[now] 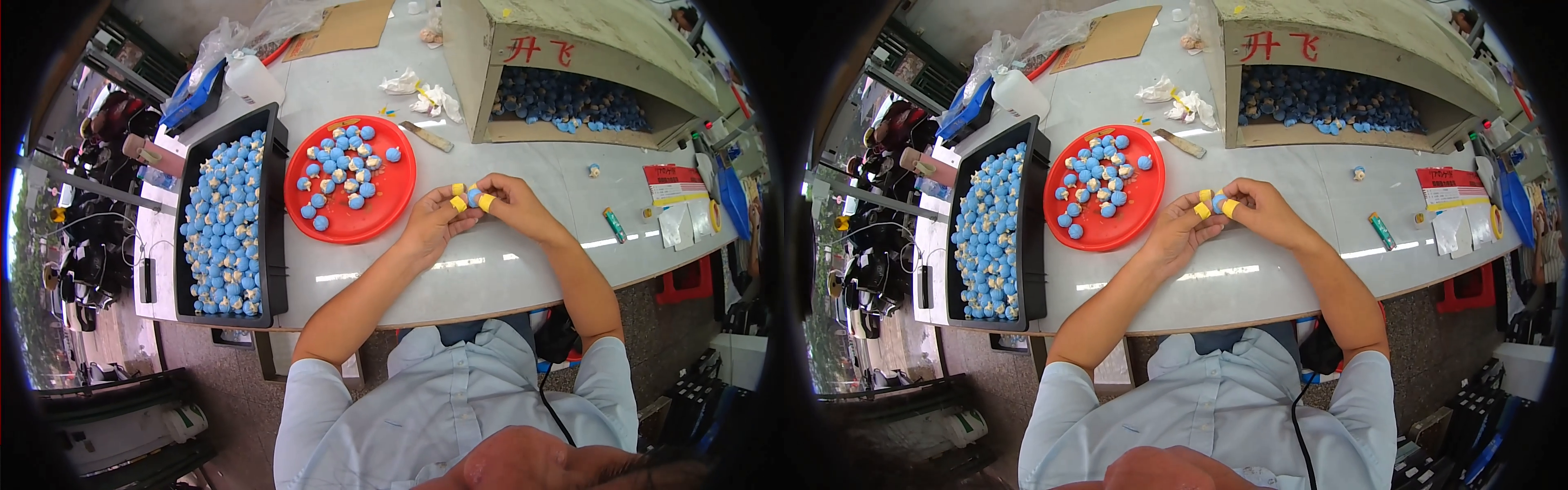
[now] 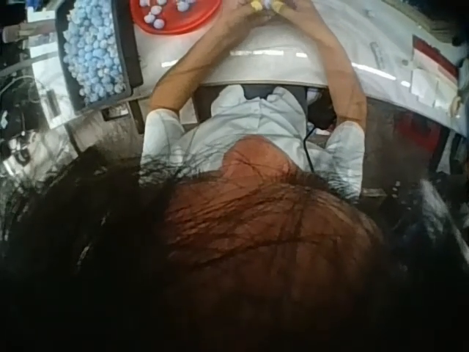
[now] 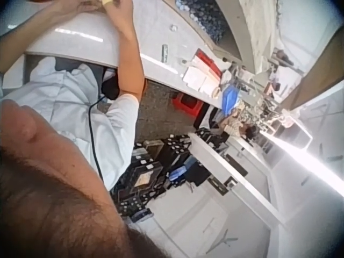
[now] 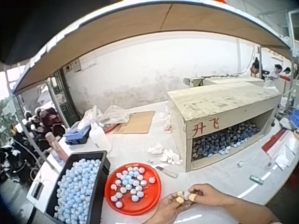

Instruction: The person applies glue to spherical components with a glue bottle, then assembles the components by hand at a factory workbench.

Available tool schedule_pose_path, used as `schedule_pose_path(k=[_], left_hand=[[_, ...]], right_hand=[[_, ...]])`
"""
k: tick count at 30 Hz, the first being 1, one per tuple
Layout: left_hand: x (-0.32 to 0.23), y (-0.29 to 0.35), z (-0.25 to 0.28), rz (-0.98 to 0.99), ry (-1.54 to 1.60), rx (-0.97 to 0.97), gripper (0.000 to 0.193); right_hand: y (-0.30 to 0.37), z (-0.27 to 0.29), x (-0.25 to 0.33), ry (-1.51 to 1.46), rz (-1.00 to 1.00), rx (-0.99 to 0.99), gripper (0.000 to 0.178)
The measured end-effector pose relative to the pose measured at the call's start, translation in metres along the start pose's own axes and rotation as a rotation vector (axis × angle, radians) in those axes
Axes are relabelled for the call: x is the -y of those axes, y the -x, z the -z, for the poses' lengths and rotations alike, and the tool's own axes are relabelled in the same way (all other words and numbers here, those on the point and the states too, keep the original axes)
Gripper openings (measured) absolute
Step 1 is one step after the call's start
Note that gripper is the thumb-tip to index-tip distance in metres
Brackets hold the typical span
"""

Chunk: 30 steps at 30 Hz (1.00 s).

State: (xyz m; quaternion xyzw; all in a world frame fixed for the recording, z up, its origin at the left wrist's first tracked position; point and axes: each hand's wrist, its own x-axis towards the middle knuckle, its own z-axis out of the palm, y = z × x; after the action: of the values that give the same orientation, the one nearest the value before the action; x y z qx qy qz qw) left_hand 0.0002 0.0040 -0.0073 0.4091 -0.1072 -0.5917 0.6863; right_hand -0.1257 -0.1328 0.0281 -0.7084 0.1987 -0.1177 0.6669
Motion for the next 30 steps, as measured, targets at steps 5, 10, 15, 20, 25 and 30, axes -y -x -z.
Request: schedule_pose_path(k=[5, 10, 15, 20, 25, 30], left_hand=[[-0.008, 0.010, -0.004, 0.042, -0.018, -0.057, 0.025], [-0.001, 0.005, -0.002, 0.048, -0.066, -0.022, 0.020], [0.003, 0.005, -0.003, -0.018, -0.132, -0.068, 0.019], [0.006, 0.005, -0.001, -0.060, -0.163, -0.054, 0.014], [0.006, 0.007, -0.003, -0.070, -0.173, -0.067, 0.012], [0.006, 0.006, -0.003, -0.070, -0.152, -0.056, 0.009]], right_hand=[[-0.003, -0.007, -0.007, -0.089, -0.104, -0.020, 0.018], [0.004, -0.012, 0.003, -0.094, -0.164, -0.027, 0.022], [0.004, -0.016, 0.006, -0.109, -0.274, 0.027, 0.027], [0.003, -0.023, -0.001, -0.195, -0.282, -0.031, 0.023], [0.005, -0.023, 0.004, -0.191, -0.273, -0.013, 0.021], [0.005, -0.025, 0.006, -0.214, -0.273, -0.006, 0.020]])
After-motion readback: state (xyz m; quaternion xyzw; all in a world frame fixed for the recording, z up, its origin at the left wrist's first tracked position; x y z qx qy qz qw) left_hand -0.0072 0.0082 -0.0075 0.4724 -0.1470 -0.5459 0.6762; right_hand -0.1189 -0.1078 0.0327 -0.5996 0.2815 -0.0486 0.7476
